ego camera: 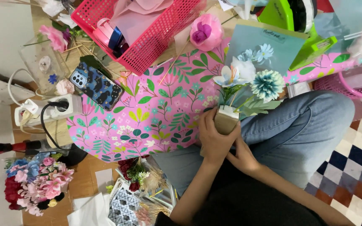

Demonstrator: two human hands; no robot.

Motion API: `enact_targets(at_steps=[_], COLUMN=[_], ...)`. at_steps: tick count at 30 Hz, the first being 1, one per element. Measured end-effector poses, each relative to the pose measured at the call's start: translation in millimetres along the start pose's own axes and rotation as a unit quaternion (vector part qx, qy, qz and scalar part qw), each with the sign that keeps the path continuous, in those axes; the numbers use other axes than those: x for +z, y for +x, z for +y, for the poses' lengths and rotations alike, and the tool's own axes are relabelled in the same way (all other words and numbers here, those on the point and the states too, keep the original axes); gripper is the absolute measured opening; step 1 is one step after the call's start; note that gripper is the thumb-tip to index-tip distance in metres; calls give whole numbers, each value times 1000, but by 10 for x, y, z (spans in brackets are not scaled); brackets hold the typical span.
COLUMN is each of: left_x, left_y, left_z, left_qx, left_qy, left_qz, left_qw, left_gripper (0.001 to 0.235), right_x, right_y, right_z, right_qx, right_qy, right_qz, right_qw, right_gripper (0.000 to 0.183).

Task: Assembling and wrapping a small artificial flower bouquet using a cardboard base, decorative paper, and tape.

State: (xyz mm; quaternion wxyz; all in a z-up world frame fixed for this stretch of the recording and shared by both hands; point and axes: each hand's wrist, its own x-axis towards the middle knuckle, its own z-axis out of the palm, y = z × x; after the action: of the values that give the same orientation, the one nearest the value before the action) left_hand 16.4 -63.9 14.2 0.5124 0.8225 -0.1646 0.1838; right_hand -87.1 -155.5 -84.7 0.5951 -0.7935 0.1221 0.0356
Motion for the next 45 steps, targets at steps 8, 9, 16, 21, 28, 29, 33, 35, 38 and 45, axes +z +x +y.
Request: enact_targets(at_steps=[8, 9, 16, 21, 28, 29, 33, 35, 38, 45], left_x=[30, 37, 61, 46, 76, 58, 25, 39, 60, -318], left_y=[25, 25, -7, 14, 15, 40, 64, 66, 97, 256], left_z=[81, 78, 33, 65, 19, 15, -25, -53, -63, 117], left_qx=[-13, -8, 11, 7, -9, -8, -23, -19, 8, 10], left_qy=[-10, -10, 6, 1, -9, -9, -30, -26, -8, 59], left_qz=[31, 35, 34, 22, 15, 15, -14, -19, -14, -27], left_qw=[999, 999, 999, 1000, 1000, 1000, 999, 999, 1000, 998], left_gripper=[70, 70, 73, 75, 86, 86, 83, 80, 74, 71], right_x=[28, 21, 8, -11, 55, 43, 27, 39, 7, -1325], right_y=[-71, -62, -10, 16, 8, 15, 15, 20, 34, 124], right_z=[-84, -80, -212, -149, 78, 29, -88, -66, -61, -945], right_qx=[-60, -72, -107, -101, -92, -93, -91, -90, -93, -141], right_qy=[-10, -26, -60, -52, -64, -64, -37, -28, -30, -55], right_qz=[83, 82, 84, 71, 108, 110, 103, 102, 105, 215], right_qw=[995, 994, 989, 991, 988, 988, 990, 990, 990, 965], right_gripper=[91, 87, 75, 75, 73, 73, 72, 72, 73, 20])
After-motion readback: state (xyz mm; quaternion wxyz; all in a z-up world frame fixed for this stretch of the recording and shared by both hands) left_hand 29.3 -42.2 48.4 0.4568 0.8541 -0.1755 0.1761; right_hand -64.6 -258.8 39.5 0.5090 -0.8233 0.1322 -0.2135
